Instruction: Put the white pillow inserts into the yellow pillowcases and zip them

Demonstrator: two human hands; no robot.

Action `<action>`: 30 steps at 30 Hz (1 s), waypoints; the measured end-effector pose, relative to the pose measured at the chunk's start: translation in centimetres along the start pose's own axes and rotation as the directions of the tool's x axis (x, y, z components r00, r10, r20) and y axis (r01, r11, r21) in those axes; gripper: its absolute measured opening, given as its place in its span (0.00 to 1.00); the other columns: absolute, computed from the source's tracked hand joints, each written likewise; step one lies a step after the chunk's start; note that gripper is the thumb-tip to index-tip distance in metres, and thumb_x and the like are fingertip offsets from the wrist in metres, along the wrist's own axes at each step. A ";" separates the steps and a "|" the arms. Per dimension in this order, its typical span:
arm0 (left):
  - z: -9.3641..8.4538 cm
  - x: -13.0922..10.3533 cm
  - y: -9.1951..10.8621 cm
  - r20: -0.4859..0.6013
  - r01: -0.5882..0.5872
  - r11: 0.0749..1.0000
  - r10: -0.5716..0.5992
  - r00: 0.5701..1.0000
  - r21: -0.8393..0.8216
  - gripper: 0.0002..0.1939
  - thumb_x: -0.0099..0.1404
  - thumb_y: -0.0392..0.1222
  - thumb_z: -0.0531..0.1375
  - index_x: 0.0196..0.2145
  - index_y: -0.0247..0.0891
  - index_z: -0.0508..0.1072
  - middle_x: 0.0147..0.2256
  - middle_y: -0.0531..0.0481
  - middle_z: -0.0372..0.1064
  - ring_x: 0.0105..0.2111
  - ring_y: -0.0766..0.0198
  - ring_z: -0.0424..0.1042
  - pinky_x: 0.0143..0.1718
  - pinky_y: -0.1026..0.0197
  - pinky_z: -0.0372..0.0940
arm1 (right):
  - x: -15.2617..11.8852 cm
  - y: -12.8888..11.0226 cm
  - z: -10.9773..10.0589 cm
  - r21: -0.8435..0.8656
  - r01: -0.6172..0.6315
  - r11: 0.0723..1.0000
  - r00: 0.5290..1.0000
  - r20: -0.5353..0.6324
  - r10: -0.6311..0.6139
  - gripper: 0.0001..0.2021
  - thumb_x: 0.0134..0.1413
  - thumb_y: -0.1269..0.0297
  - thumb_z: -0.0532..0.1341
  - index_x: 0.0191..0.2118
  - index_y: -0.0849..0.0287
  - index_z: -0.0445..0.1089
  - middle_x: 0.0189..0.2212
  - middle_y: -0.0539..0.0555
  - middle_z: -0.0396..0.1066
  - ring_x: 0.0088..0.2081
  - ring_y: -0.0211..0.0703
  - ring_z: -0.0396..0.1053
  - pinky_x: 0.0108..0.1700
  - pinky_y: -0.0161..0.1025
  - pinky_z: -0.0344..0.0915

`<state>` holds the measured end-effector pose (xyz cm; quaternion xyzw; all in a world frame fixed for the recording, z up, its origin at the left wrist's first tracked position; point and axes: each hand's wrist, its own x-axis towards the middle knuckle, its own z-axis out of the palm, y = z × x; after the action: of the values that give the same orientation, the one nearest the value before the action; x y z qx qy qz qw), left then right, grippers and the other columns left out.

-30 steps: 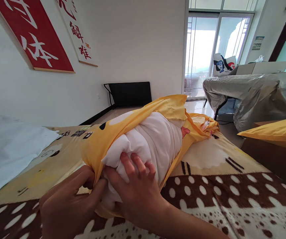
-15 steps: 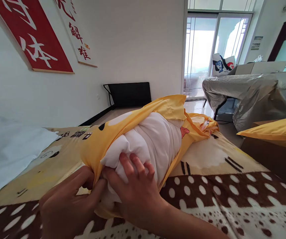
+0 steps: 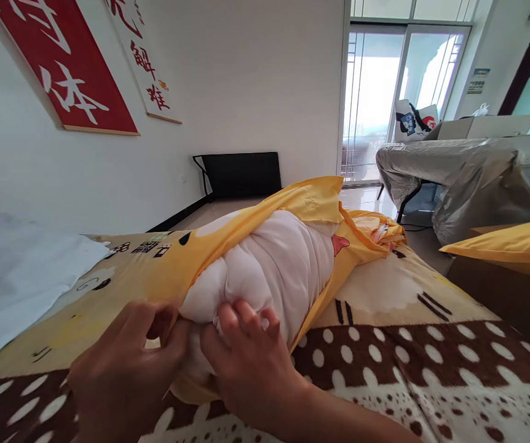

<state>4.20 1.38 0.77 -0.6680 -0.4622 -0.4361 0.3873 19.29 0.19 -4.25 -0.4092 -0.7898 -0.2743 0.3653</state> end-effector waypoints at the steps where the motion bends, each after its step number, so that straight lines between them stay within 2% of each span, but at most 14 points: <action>1: 0.1 0.0 -0.3 0.000 0.002 1.000 -0.002 1.000 0.025 0.05 0.58 0.33 0.57 0.29 0.39 0.63 0.24 0.54 0.62 0.22 0.68 0.61 0.23 0.64 0.54 | 0.0 0.0 0.1 0.010 0.005 1.000 1.000 0.010 -0.005 0.14 0.54 0.60 0.57 0.46 0.56 0.67 0.51 0.57 0.64 0.54 0.51 0.54 0.51 0.46 0.45; 3: 0.3 0.0 -0.8 -0.010 -0.011 0.999 0.011 1.000 0.046 0.05 0.58 0.32 0.58 0.34 0.37 0.67 0.30 0.49 0.67 0.29 0.63 0.67 0.27 0.63 0.58 | -0.1 0.0 0.1 0.044 0.017 0.999 0.999 0.035 -0.018 0.12 0.53 0.61 0.57 0.44 0.56 0.67 0.50 0.56 0.64 0.52 0.50 0.56 0.50 0.46 0.45; 6: 0.6 0.2 -1.2 -0.050 -0.085 0.996 0.085 0.995 -0.010 0.10 0.57 0.29 0.59 0.38 0.35 0.69 0.34 0.44 0.71 0.35 0.57 0.70 0.36 0.59 0.64 | 0.0 0.1 0.0 0.104 0.068 0.992 0.996 0.045 -0.073 0.09 0.53 0.63 0.57 0.40 0.57 0.67 0.46 0.55 0.65 0.49 0.48 0.57 0.49 0.47 0.45; 9: 0.8 0.3 -1.1 -0.101 -0.151 0.985 0.143 0.985 -0.083 0.13 0.56 0.27 0.60 0.39 0.36 0.70 0.35 0.44 0.73 0.36 0.57 0.72 0.40 0.56 0.66 | 0.0 0.1 -0.1 0.136 0.140 0.981 0.989 0.031 -0.145 0.06 0.54 0.65 0.56 0.37 0.58 0.66 0.42 0.55 0.65 0.46 0.47 0.57 0.47 0.47 0.46; 13: 0.8 0.3 -0.8 -0.166 -0.164 0.976 0.140 0.976 -0.145 0.15 0.56 0.26 0.59 0.40 0.38 0.71 0.36 0.45 0.75 0.37 0.59 0.73 0.42 0.56 0.68 | 0.1 -0.2 0.1 0.140 0.200 0.970 0.979 0.012 -0.204 0.02 0.54 0.67 0.55 0.33 0.57 0.65 0.37 0.53 0.65 0.41 0.45 0.57 0.44 0.46 0.47; 17: 0.4 0.3 -0.3 -0.197 -0.157 0.964 0.114 0.974 -0.217 0.16 0.55 0.25 0.60 0.41 0.38 0.72 0.36 0.45 0.75 0.37 0.60 0.74 0.41 0.57 0.69 | 0.1 -0.4 0.1 0.176 0.282 0.943 0.957 0.016 -0.289 0.03 0.54 0.69 0.54 0.30 0.57 0.62 0.28 0.50 0.63 0.34 0.42 0.56 0.40 0.45 0.48; 20: 0.2 0.4 0.0 -0.200 -0.151 0.968 0.111 0.973 -0.200 0.14 0.56 0.26 0.61 0.40 0.38 0.72 0.34 0.46 0.74 0.34 0.61 0.73 0.39 0.58 0.69 | 0.2 -0.3 -0.2 0.250 0.341 0.906 0.929 0.057 -0.366 0.01 0.53 0.68 0.55 0.31 0.57 0.62 0.28 0.49 0.63 0.34 0.41 0.56 0.37 0.43 0.49; 24: 0.6 0.2 -0.1 -0.098 -0.053 0.995 0.044 0.994 -0.089 0.07 0.59 0.29 0.60 0.36 0.37 0.70 0.28 0.50 0.71 0.28 0.66 0.71 0.34 0.64 0.65 | 0.4 -0.4 -0.3 0.347 0.375 0.860 0.892 0.118 -0.436 0.03 0.52 0.66 0.56 0.34 0.58 0.63 0.30 0.49 0.65 0.35 0.40 0.57 0.36 0.41 0.50; 27: 1.0 0.2 -0.4 -0.049 -0.081 0.995 0.078 0.996 -0.056 0.03 0.62 0.31 0.58 0.33 0.37 0.68 0.23 0.53 0.67 0.24 0.68 0.69 0.29 0.66 0.61 | 0.5 -0.3 -0.4 0.417 0.360 0.835 0.897 0.091 -0.432 0.03 0.52 0.66 0.55 0.33 0.58 0.63 0.29 0.48 0.66 0.34 0.39 0.59 0.36 0.40 0.51; 30: 0.9 0.3 -0.4 -0.044 -0.142 0.987 0.139 0.989 -0.081 0.04 0.61 0.31 0.58 0.31 0.37 0.67 0.21 0.55 0.64 0.22 0.68 0.66 0.26 0.66 0.58 | 0.7 0.6 -1.1 0.489 0.284 0.825 0.950 -0.028 -0.311 0.05 0.54 0.64 0.55 0.34 0.58 0.65 0.32 0.48 0.69 0.36 0.37 0.62 0.42 0.39 0.54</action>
<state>4.12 2.36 0.82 -0.7059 -0.3879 -0.4395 0.3975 19.87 -0.02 -2.97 -0.1830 -0.8966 -0.1093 0.3882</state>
